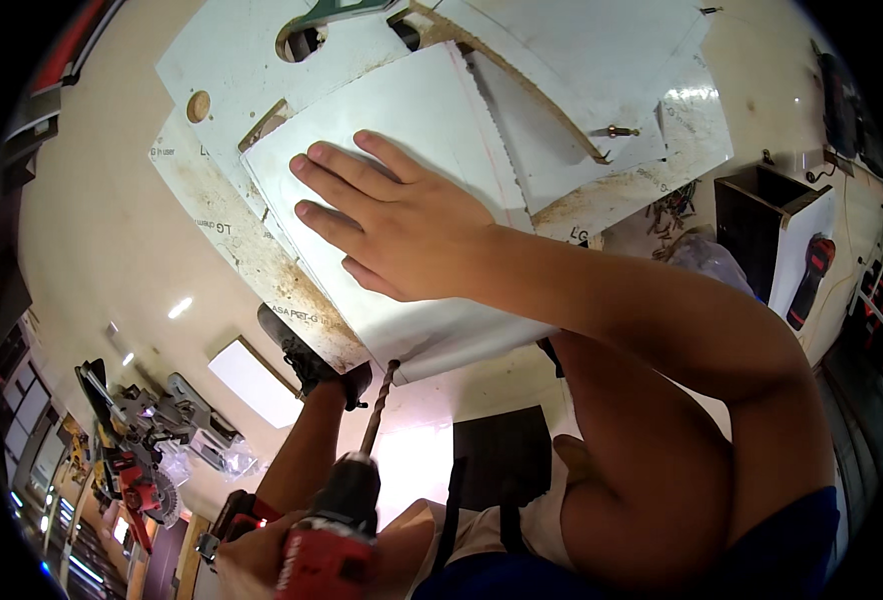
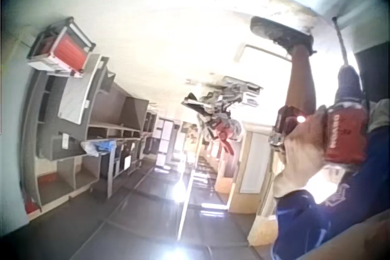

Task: The person places a white panel on a workbench, aligns it, and uses a cordless drill to create holes at marked locations. The person repeats this process for multiple panels, flipping them as needed and securing them with fasteners.

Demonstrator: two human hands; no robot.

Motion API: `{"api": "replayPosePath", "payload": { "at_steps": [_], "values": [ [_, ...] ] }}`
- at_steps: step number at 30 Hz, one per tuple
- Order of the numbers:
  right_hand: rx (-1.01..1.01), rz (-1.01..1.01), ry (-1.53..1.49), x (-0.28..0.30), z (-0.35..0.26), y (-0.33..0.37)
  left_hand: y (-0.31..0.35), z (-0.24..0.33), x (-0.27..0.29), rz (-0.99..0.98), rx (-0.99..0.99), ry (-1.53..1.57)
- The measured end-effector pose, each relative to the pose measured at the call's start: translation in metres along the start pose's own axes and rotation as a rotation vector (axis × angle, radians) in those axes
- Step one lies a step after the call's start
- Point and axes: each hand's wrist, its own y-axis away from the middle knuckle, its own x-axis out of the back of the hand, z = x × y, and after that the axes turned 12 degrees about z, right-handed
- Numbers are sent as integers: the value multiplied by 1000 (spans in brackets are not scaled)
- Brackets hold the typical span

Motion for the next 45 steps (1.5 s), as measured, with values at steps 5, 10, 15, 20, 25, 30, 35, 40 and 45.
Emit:
{"api": "replayPosePath", "payload": {
  "at_steps": [5, 10, 15, 20, 25, 30, 35, 40, 45],
  "values": [
    [7, -12, 15, 8, 2, -1, -19, 49, 1, 44, -161, -359],
    [7, 46, -27, 3, 3, 4, -32, 59, 13, -61, -157, -436],
    [-12, 34, -95, 7, 5, 2, -57, 88, 24, -124, -106, -531],
    [-29, 72, -122, 10, 5, 4, -75, 97, 27, -129, -112, -621],
    [-14, 172, -113, 3, 5, 5, -85, 98, 31, -111, -97, -542],
    [-4, 188, -72, -1, 7, 9, -77, 106, 37, -167, -195, -579],
    [15, 233, -65, -5, 8, 12, -80, 113, 33, -159, -166, -540],
    [22, 187, -42, -5, 7, 10, -81, 115, 31, -183, -139, -562],
    [7, 198, -36, -9, 6, 11, -83, 115, 31, -176, -193, -590]
  ]
}}
